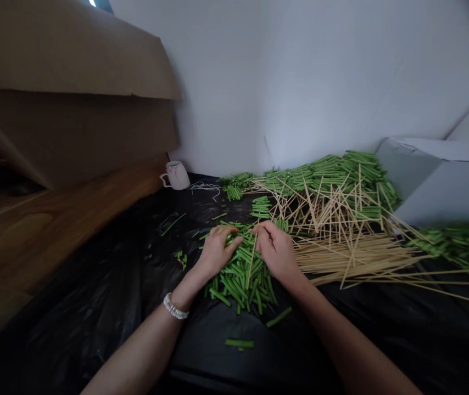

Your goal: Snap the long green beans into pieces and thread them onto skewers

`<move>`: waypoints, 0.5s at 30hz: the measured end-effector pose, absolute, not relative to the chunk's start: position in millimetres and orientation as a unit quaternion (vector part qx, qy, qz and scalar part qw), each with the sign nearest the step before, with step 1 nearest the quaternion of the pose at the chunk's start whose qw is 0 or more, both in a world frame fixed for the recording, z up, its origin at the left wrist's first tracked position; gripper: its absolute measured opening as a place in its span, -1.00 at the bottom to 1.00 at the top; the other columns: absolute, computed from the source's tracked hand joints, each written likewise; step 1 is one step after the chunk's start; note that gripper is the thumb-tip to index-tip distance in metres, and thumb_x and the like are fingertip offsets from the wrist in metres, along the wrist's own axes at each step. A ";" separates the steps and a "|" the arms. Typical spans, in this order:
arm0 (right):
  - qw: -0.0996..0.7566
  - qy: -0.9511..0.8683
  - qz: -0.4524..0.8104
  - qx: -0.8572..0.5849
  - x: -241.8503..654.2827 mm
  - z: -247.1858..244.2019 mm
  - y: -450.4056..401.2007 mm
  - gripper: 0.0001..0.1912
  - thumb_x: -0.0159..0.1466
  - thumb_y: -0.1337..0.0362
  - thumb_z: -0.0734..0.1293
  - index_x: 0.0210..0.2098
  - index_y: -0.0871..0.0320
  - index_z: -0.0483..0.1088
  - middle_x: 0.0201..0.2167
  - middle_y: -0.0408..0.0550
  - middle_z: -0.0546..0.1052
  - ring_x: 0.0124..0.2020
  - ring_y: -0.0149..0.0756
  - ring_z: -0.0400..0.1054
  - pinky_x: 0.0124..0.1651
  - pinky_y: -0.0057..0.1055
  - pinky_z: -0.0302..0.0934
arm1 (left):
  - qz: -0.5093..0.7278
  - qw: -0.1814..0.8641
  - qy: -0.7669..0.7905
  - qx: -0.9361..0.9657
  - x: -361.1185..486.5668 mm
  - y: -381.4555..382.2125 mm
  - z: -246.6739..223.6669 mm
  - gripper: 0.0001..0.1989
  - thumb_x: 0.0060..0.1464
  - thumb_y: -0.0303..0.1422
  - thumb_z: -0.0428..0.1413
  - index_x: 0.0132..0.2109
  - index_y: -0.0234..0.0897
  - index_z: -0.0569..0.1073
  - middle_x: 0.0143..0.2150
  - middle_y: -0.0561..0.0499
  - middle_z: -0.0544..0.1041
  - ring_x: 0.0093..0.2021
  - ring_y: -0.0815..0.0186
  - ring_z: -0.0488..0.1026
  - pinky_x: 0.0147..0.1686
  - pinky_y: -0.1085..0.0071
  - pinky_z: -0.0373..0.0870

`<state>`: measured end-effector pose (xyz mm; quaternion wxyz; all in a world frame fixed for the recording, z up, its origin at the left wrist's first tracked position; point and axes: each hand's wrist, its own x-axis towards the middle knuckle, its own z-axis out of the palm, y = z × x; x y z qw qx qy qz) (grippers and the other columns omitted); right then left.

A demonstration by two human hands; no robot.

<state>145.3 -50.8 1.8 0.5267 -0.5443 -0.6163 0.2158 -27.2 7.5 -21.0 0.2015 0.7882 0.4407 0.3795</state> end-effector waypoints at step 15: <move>0.595 -0.558 0.227 -0.532 159.9 12.0 -47.1 -0.70 0.35 0.12 0.14 -0.23 0.16 0.41 -0.65 -0.24 0.36 -0.66 -0.42 0.24 -0.51 -0.49 0.13 | 0.438 0.276 0.447 0.730 -27.6 3.5 -17.4 -0.66 0.07 -0.30 0.21 0.02 -0.20 0.47 -0.04 -0.10 0.59 0.00 0.14 0.50 0.08 0.22 0.30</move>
